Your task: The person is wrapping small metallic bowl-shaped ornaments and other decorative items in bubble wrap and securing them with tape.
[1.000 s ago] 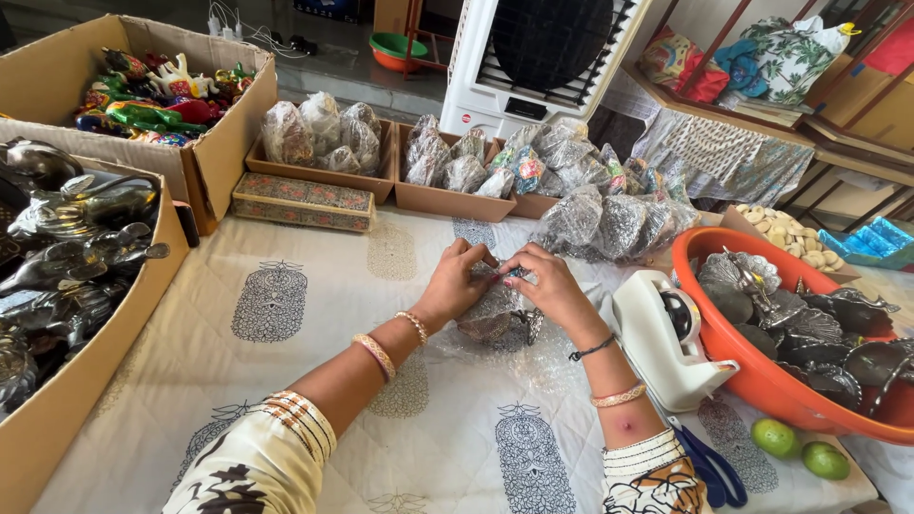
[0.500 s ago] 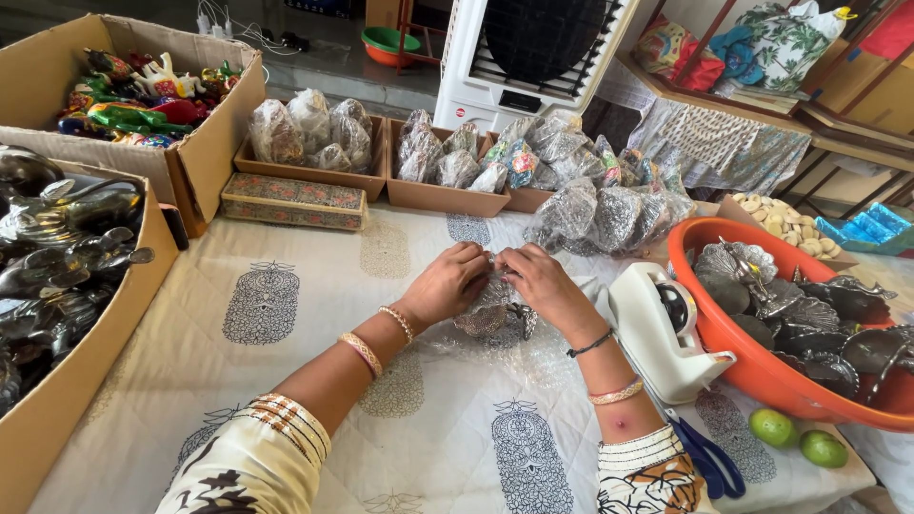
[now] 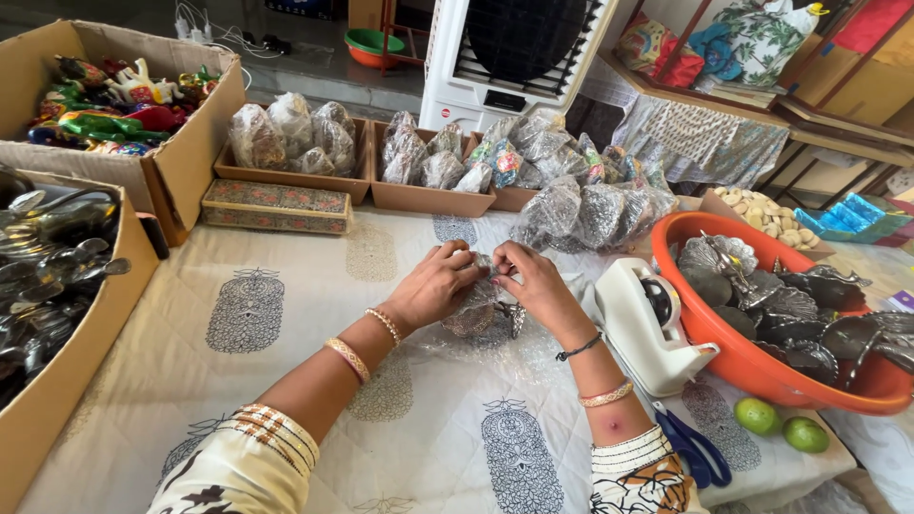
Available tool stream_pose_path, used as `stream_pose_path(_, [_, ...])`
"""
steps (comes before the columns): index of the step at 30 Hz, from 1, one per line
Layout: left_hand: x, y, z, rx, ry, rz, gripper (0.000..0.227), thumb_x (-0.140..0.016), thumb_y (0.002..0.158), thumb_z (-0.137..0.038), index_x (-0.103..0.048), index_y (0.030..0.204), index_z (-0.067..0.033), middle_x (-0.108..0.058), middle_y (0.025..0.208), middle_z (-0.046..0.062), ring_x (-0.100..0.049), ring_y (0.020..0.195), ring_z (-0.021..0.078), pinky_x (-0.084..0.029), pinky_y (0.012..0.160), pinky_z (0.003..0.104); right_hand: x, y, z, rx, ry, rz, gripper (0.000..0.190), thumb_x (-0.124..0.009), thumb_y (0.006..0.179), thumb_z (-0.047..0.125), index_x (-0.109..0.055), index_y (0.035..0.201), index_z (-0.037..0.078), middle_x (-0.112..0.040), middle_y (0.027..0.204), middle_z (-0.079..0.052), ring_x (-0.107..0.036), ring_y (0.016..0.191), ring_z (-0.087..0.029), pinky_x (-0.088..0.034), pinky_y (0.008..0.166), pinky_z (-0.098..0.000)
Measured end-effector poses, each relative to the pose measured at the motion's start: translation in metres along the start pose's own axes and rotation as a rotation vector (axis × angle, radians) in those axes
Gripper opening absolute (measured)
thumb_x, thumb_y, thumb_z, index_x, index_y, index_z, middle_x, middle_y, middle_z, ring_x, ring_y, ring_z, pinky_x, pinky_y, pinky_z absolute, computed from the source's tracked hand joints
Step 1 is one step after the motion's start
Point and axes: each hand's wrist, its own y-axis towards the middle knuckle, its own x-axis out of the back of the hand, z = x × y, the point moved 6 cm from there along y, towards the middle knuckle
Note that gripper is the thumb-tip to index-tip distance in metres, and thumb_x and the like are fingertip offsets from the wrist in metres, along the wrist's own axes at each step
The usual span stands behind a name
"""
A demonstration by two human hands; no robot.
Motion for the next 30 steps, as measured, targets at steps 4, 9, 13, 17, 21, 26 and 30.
stream_pose_path(4, [-0.002, 0.002, -0.003, -0.013, 0.04, 0.076, 0.031, -0.071, 0.087, -0.01, -0.069, 0.117, -0.0072, -0.063, 0.113, 0.008, -0.052, 0.125, 0.0287, -0.042, 0.104, 0.042, 0.001, -0.004, -0.02, -0.036, 0.063, 0.027, 0.027, -0.072, 0.087, -0.002, -0.056, 0.108, 0.004, -0.07, 0.098, -0.007, -0.071, 0.088, -0.019, -0.057, 0.078, -0.0318])
stream_pose_path(9, [-0.018, -0.003, 0.002, -0.105, 0.067, 0.082, 0.036, -0.068, 0.085, -0.008, -0.065, 0.12, 0.0011, -0.064, 0.122, 0.012, -0.055, 0.124, 0.0278, -0.042, 0.108, 0.04, 0.018, -0.012, -0.037, 0.043, 0.065, -0.07, 0.023, -0.075, 0.091, 0.008, -0.06, 0.109, 0.005, -0.07, 0.104, -0.006, -0.071, 0.1, -0.019, -0.058, 0.089, -0.0303])
stream_pose_path(13, [-0.019, -0.002, -0.003, -0.114, 0.096, 0.099, 0.03, -0.068, 0.084, -0.01, -0.064, 0.112, -0.0003, -0.064, 0.12, 0.012, -0.056, 0.121, 0.0292, -0.043, 0.107, 0.04, 0.035, -0.018, -0.04, 0.106, -0.132, -0.091, 0.029, -0.077, 0.09, 0.009, -0.065, 0.116, 0.005, -0.069, 0.115, -0.01, -0.064, 0.112, -0.02, -0.054, 0.093, -0.0361])
stream_pose_path(17, [-0.019, 0.0, -0.003, -0.114, 0.114, 0.128, 0.031, -0.066, 0.085, -0.01, -0.063, 0.115, -0.0017, -0.064, 0.118, 0.011, -0.056, 0.118, 0.0282, -0.043, 0.106, 0.04, 0.023, -0.02, -0.073, -0.075, 0.128, 0.078, 0.04, -0.076, 0.089, 0.012, -0.062, 0.126, 0.007, -0.065, 0.124, -0.008, -0.062, 0.115, -0.016, -0.054, 0.087, -0.031])
stream_pose_path(21, [-0.018, -0.003, -0.004, -0.103, 0.111, 0.149, 0.035, -0.063, 0.086, -0.01, -0.061, 0.119, -0.0016, -0.063, 0.117, 0.011, -0.056, 0.117, 0.0279, -0.044, 0.105, 0.039, 0.022, -0.021, -0.074, -0.171, 0.058, 0.07, 0.019, -0.068, 0.094, 0.014, -0.072, 0.112, 0.009, -0.074, 0.109, -0.003, -0.073, 0.094, -0.016, -0.053, 0.07, -0.029])
stream_pose_path(26, [-0.016, -0.001, -0.006, -0.133, 0.158, 0.153, 0.04, -0.061, 0.087, -0.009, -0.061, 0.125, -0.0001, -0.063, 0.113, 0.01, -0.056, 0.115, 0.0265, -0.044, 0.106, 0.039, 0.024, -0.018, -0.04, -0.195, -0.096, -0.1, 0.014, -0.07, 0.095, 0.016, -0.073, 0.106, 0.007, -0.066, 0.095, -0.005, -0.059, 0.067, -0.022, -0.049, 0.063, -0.0331])
stream_pose_path(30, [-0.01, 0.0, -0.012, -0.118, 0.132, 0.142, 0.042, -0.062, 0.085, -0.01, -0.062, 0.126, -0.0001, -0.063, 0.112, 0.009, -0.056, 0.113, 0.0265, -0.044, 0.105, 0.038, 0.013, -0.018, -0.032, -0.019, -0.1, -0.121, 0.011, -0.073, 0.092, 0.016, -0.074, 0.1, 0.008, -0.066, 0.089, -0.004, -0.062, 0.074, -0.016, -0.051, 0.066, -0.0318])
